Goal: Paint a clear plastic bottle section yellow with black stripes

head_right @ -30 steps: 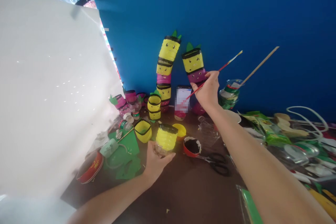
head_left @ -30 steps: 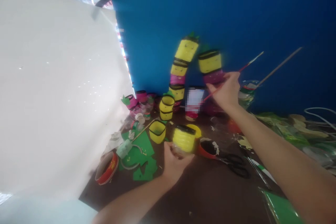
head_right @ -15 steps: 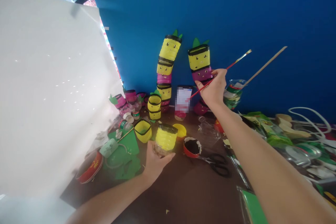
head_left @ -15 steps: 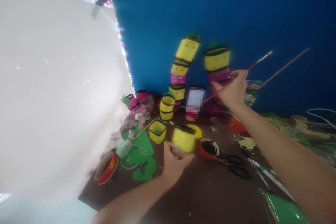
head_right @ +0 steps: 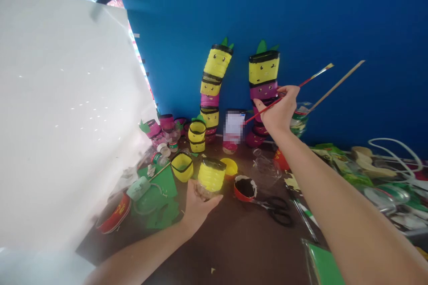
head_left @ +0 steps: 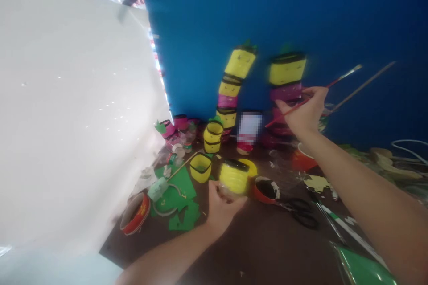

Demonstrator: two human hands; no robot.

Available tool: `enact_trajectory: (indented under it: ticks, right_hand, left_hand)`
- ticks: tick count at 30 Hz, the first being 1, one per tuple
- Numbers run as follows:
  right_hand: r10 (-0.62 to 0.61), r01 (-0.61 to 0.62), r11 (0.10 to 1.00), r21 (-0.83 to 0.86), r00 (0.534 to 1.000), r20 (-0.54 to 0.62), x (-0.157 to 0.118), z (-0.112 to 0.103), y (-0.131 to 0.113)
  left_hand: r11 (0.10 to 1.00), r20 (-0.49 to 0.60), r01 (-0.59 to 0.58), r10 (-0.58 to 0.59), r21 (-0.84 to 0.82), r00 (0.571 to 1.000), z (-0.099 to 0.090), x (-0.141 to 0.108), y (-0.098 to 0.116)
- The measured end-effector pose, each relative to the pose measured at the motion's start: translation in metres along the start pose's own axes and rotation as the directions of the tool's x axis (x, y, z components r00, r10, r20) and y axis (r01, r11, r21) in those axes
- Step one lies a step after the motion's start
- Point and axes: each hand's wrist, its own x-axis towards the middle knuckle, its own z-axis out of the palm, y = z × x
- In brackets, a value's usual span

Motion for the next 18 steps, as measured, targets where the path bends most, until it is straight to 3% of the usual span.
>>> enact_trajectory:
  ticks: [9,18]
  right_hand:
    - [0.132,-0.132,0.991,-0.014,0.991,-0.032,0.007,-0.004,-0.002]
    - [0.286,-0.279,0.956,0.093,0.955,-0.073,0.012,-0.001,-0.004]
  left_hand:
    - [1.000,-0.005,0.025,-0.025,-0.012,1.000,0.001,0.000,0.004]
    - [0.999,-0.003,0.037,-0.037,-0.014,0.999,0.000,0.000,0.002]
